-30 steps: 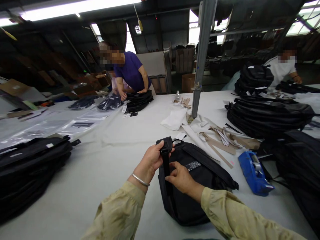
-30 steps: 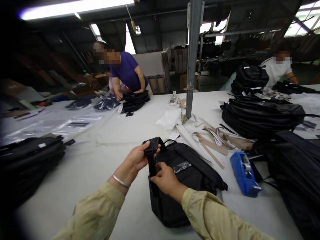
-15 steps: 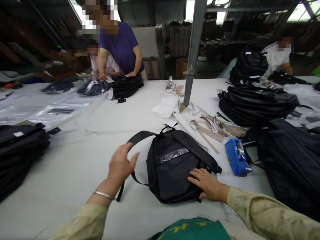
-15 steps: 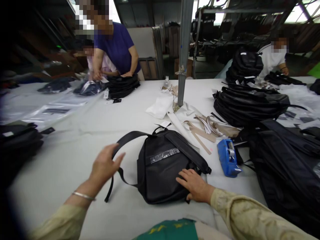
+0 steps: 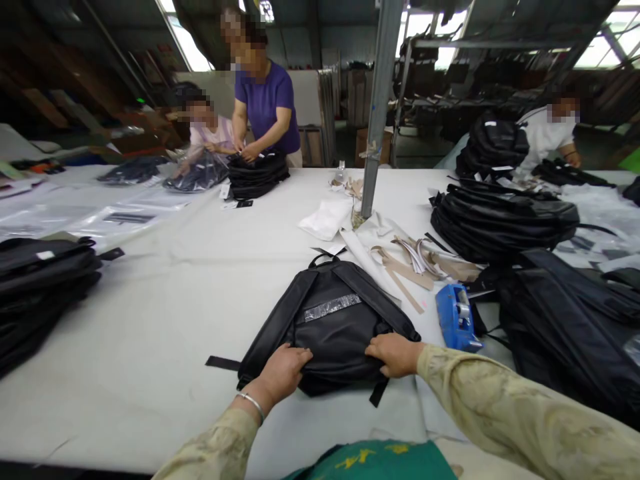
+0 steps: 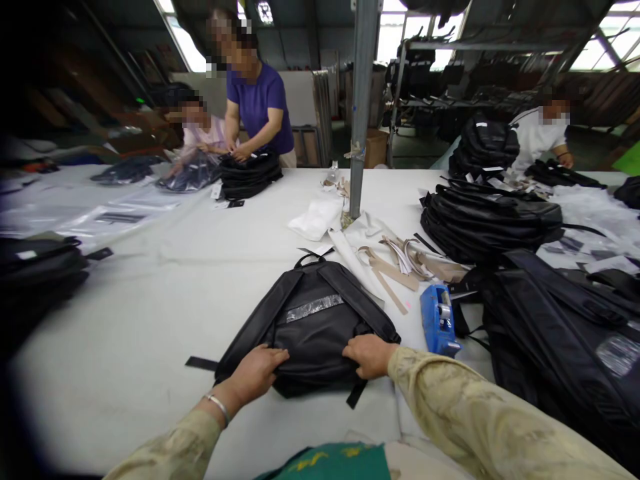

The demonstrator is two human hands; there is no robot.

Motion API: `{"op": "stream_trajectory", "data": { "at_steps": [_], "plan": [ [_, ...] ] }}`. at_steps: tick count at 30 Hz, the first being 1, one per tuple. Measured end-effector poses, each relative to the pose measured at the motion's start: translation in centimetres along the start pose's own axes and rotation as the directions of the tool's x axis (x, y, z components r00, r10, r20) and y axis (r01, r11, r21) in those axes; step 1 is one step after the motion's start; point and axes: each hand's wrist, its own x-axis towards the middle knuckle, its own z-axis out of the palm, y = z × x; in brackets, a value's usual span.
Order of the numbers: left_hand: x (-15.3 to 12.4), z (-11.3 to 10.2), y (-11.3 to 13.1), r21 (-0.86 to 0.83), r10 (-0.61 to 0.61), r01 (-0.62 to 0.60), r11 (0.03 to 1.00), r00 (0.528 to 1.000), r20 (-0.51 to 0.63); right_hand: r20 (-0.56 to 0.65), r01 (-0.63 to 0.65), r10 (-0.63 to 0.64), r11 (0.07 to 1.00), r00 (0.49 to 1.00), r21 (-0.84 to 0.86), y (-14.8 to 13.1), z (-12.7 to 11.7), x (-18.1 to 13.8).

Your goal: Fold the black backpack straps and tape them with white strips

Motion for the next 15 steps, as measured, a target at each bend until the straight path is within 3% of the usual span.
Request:
{"op": "stream_trajectory", "data": {
  "at_steps": [2, 5, 7, 10, 13, 15],
  "plan": [
    [-0.3, -1.3, -0.3, 0.001, 0.001, -0.001, 1.0, 1.0, -0.01, -0.026, 0.021, -0.019, 0.997, 0.999, 0.079, 1.2, -0.7, -0.3],
    [-1.2, -1.8, -0.8, 0.029, -0.001, 0.001, 1.0, 1.0, 0.007, -0.028, 0.009, -0.01, 0.999, 1.0, -0.03, 2.3, -0.7, -0.5],
    [-1.8, -1.0, -1.1, 0.056, -0.008, 0.007, 0.998, 1.0, 0.007, -0.011, 0.005, -0.006, 0.992, 1.0, -0.129, 2.5, -0.2, -0.3],
    [-2.6, 0.9, -1.7, 0.086, -0.024, 0.028, 0.996, 0.999, -0.047, -0.016, -0.038, 0.036, 0.992, 0.999, -0.117, 2.3, -0.4, 0.5],
    [-3.2, 2.8, -2.3, 0.127, -0.016, 0.032, 0.991, 0.992, -0.123, -0.105, -0.11, 0.097, 0.986, 0.99, -0.129, 1.8, -1.8, 1.6],
    [-3.3, 3.6, -2.6, 0.155, -0.009, 0.033, 0.987, 0.988, -0.151, -0.176, -0.033, -0.011, 0.97, 0.984, -0.243, 1.3, -2.3, 2.4]
  ]
}}
